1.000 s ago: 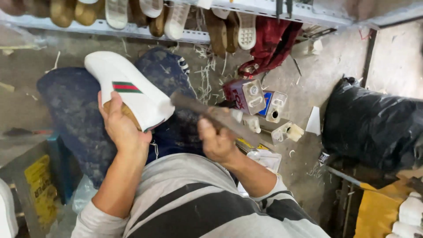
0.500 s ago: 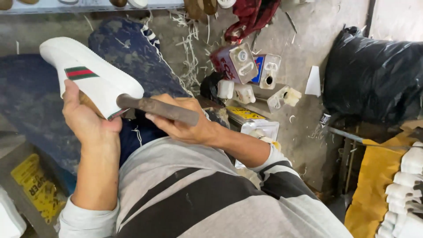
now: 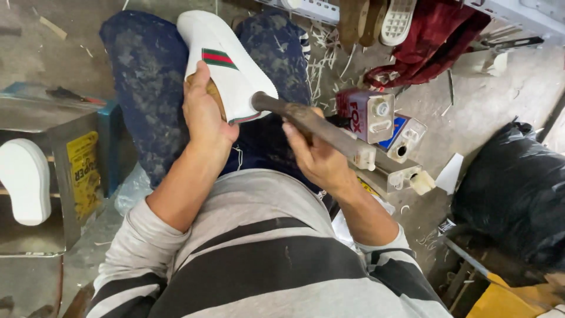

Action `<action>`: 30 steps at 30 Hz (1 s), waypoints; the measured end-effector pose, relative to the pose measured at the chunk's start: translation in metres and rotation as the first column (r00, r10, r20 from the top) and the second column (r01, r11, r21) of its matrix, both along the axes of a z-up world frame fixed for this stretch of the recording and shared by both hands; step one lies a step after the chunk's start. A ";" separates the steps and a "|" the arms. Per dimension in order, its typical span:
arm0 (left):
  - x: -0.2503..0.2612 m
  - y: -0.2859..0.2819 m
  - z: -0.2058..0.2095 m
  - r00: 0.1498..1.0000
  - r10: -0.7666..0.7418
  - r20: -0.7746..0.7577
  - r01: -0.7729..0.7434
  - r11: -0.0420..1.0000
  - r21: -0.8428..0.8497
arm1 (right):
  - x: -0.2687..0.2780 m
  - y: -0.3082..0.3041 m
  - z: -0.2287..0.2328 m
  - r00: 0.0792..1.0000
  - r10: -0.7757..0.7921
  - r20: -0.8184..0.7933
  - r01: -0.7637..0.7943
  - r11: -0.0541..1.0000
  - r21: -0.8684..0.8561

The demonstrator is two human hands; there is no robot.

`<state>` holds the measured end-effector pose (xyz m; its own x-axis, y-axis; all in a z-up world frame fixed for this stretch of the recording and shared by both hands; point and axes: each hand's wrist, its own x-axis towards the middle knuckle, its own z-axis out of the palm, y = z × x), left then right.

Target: The person hammers the sole of a white slip-on shoe to secure the sole. They then apply glue from a metal can to the shoe's side and continue hammering the sole.

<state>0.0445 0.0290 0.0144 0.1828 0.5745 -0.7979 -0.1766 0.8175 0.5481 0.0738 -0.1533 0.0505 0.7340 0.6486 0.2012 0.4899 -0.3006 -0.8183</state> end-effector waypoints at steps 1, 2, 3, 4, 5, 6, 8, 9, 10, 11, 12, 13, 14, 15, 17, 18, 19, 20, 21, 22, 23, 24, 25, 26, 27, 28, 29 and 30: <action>0.002 0.006 -0.009 1.000 0.012 -0.027 -0.015 0.994 -0.112 | -0.001 -0.007 -0.009 0.999 -0.048 -0.018 0.049 0.995 0.083; -0.002 0.008 -0.017 0.997 0.023 -0.074 -0.039 0.972 -0.233 | -0.006 -0.018 -0.015 0.994 -0.092 -0.058 0.100 0.984 0.150; -0.006 0.005 -0.014 0.995 0.027 -0.094 -0.049 0.968 -0.245 | -0.023 -0.032 -0.039 0.993 -0.088 -0.077 0.098 0.986 0.136; 0.000 0.008 -0.011 0.996 0.043 -0.078 -0.061 0.964 -0.257 | -0.032 -0.041 -0.068 0.977 -0.211 -0.011 0.210 0.964 0.164; 0.005 0.012 -0.008 0.996 0.058 -0.062 -0.073 0.960 -0.269 | -0.041 -0.048 -0.096 0.942 -0.332 0.050 0.316 0.927 0.201; 0.007 0.014 -0.012 0.997 0.063 -0.042 -0.072 0.963 -0.260 | -0.029 -0.039 -0.088 0.942 -0.329 0.065 0.308 0.926 0.217; 0.000 0.012 -0.024 0.984 0.108 0.143 -0.074 0.971 -0.226 | -0.015 -0.026 -0.071 0.964 -0.266 0.028 0.254 0.945 0.206; -0.010 0.008 0.002 0.983 0.119 0.139 -0.086 0.970 -0.228 | -0.011 -0.021 -0.058 0.967 -0.255 0.025 0.245 0.948 0.202; -0.018 0.007 0.030 0.968 0.051 0.248 0.042 0.934 -0.355 | -0.005 -0.014 -0.044 0.977 -0.214 -0.018 0.214 0.960 0.183; -0.025 0.005 0.057 0.932 0.000 0.362 0.178 0.870 -0.460 | 0.001 -0.006 -0.030 0.983 -0.174 -0.062 0.182 0.969 0.165; -0.051 -0.002 0.058 0.936 0.006 0.353 0.170 0.868 -0.466 | 0.004 -0.006 -0.020 0.983 -0.170 -0.070 0.179 0.971 0.157; -0.078 -0.009 0.060 0.832 -0.364 0.420 0.498 0.822 -0.275 | 0.008 -0.005 -0.010 0.979 -0.191 -0.068 0.199 0.970 0.141; -0.097 -0.012 0.060 0.593 -0.691 0.413 0.772 0.634 -0.047 | 0.018 -0.001 -0.002 0.975 -0.219 -0.047 0.223 0.965 0.140; -0.090 -0.002 0.053 0.586 -0.695 0.417 0.774 0.632 -0.034 | 0.027 0.007 0.004 0.975 -0.221 -0.036 0.224 0.963 0.148; -0.090 0.004 0.041 0.783 -0.482 -0.393 0.449 0.001 0.893 | 0.036 0.011 0.019 0.993 -0.028 -0.112 0.043 0.991 0.127; -0.081 0.011 0.028 0.785 -0.478 -0.394 0.451 0.006 0.893 | 0.037 0.009 0.021 0.993 -0.022 -0.114 0.036 0.991 0.125; -0.071 0.017 0.014 0.731 -0.516 -0.447 0.462 -0.107 0.880 | 0.037 0.006 0.024 0.992 -0.024 -0.122 0.047 0.980 0.192; -0.062 0.022 0.002 0.669 -0.548 -0.503 0.468 -0.216 0.857 | 0.037 0.003 0.027 0.990 -0.029 -0.136 0.063 0.965 0.253; -0.063 0.021 0.001 0.668 -0.547 -0.504 0.474 -0.209 0.855 | 0.039 0.003 0.018 0.990 -0.024 -0.142 0.059 0.967 0.248; -0.060 0.022 -0.001 0.680 -0.531 -0.505 0.465 -0.219 0.858 | 0.041 0.005 0.009 0.995 0.021 -0.093 0.005 0.963 0.271; -0.057 0.024 -0.001 0.692 -0.516 -0.505 0.456 -0.229 0.860 | 0.043 0.007 0.001 0.997 0.064 -0.042 -0.049 0.956 0.290; -0.056 0.023 -0.002 0.696 -0.515 -0.501 0.452 -0.229 0.862 | 0.045 0.015 0.010 0.997 0.066 -0.036 -0.052 0.955 0.291; -0.056 0.023 -0.003 0.687 -0.536 -0.491 0.461 -0.200 0.864 | 0.047 0.023 0.020 0.993 0.112 -0.032 -0.113 0.994 -0.006; -0.053 0.025 -0.004 0.680 -0.555 -0.479 0.468 -0.176 0.866 | 0.051 0.033 0.029 0.988 0.152 -0.038 -0.157 0.942 -0.298; -0.049 0.030 -0.001 0.685 -0.551 -0.477 0.460 -0.180 0.869 | 0.049 0.033 0.029 0.988 0.154 -0.028 -0.156 0.943 -0.293; -0.050 0.031 0.001 0.700 -0.548 -0.458 0.445 -0.168 0.880 | 0.044 0.031 0.029 0.999 0.033 -0.019 -0.034 0.996 -0.076; -0.051 0.033 0.003 0.714 -0.544 -0.440 0.429 -0.156 0.890 | 0.039 0.029 0.028 0.995 -0.092 -0.040 0.097 0.985 0.141; -0.054 0.031 0.003 0.706 -0.548 -0.449 0.451 -0.140 0.881 | 0.029 0.012 0.001 0.994 -0.087 -0.063 0.095 0.988 0.123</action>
